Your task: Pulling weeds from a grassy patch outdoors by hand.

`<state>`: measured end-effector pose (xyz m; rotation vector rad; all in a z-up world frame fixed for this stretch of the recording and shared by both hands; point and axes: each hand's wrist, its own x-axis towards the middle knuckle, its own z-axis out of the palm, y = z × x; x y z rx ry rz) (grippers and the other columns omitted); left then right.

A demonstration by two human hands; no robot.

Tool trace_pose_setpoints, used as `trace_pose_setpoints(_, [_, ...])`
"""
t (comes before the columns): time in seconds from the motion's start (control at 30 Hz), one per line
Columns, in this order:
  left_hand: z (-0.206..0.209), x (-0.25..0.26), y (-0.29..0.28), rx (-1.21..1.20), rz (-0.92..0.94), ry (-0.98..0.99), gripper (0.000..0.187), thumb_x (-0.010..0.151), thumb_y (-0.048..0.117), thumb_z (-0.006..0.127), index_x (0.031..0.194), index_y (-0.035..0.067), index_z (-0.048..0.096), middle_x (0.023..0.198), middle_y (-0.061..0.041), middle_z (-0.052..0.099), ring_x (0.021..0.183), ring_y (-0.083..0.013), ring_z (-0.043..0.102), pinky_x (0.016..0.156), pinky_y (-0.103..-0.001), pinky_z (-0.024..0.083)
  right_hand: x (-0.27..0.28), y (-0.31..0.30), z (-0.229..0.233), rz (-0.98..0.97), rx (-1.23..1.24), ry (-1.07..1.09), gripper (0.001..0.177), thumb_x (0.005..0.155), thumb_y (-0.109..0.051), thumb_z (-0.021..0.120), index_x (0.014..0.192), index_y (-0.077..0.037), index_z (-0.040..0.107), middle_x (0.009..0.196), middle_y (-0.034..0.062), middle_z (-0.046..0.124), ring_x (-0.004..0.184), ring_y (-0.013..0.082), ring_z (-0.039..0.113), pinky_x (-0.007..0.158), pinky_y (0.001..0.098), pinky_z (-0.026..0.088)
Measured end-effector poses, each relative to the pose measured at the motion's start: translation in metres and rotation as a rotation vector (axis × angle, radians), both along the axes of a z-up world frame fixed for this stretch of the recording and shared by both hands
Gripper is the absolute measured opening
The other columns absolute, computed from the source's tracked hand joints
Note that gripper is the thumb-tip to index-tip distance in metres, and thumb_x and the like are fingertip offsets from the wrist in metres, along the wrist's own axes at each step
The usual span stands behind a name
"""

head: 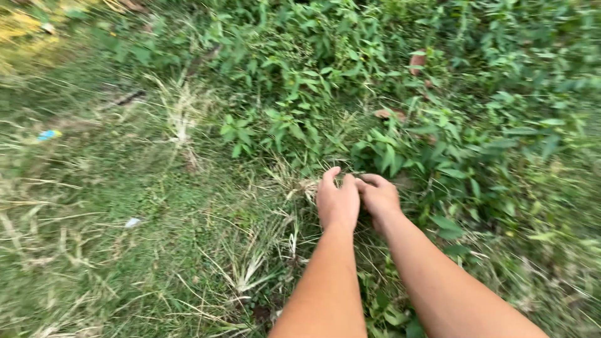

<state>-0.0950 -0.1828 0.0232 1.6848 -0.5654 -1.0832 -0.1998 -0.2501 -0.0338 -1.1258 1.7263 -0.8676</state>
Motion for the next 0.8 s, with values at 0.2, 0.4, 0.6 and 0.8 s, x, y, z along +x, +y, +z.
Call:
trace_pose_setpoints(0.2, [-0.039,-0.009,-0.005,0.044,-0.124,-0.035,0.05,0.088,0.04,0.064,0.133,0.018,0.064,0.14,-0.011,0.061,0.132,-0.0309,0.055,0.112,-0.041,0.041,-0.001,0.011,-0.033,-0.093,-0.047,-0.145,0.017,0.091,-0.015,0.07,0.098,-0.001,0.075,0.091,0.0086,0.076,0.077,0.0165,0.066,0.068,0.0338,0.054])
trace_pose_setpoints(0.4, [0.015,0.015,0.017,0.302,-0.432,-0.052,0.045,0.096,0.05,0.05,0.13,0.023,0.066,0.134,-0.008,0.066,0.133,-0.0297,0.056,0.118,-0.05,0.028,-0.01,0.021,-0.057,-0.154,-0.053,-0.087,0.022,0.093,-0.02,0.069,0.094,0.001,0.074,0.085,0.0118,0.074,0.07,0.0177,0.063,0.063,0.0378,0.051])
trace_pose_setpoints(0.6, [-0.067,-0.024,-0.03,-0.117,-0.255,0.035,0.036,0.091,0.023,0.059,0.125,0.017,0.068,0.125,-0.011,0.076,0.119,-0.0279,0.072,0.105,-0.038,0.052,0.007,0.032,0.017,-0.131,-0.228,0.217,0.039,0.101,-0.028,0.064,0.078,0.003,0.071,0.067,0.0111,0.068,0.061,0.0193,0.058,0.059,0.0388,0.046])
trace_pose_setpoints(0.8, [-0.025,-0.03,-0.03,-0.133,-0.632,-0.008,0.058,0.084,0.014,0.057,0.139,0.03,0.061,0.136,-0.012,0.066,0.127,-0.0299,0.061,0.108,-0.041,0.043,-0.011,0.017,0.103,0.089,-0.416,-0.009,0.041,0.1,-0.019,0.055,0.061,-0.008,0.052,0.055,-0.0004,0.048,0.049,0.015,0.04,0.045,0.0366,0.034])
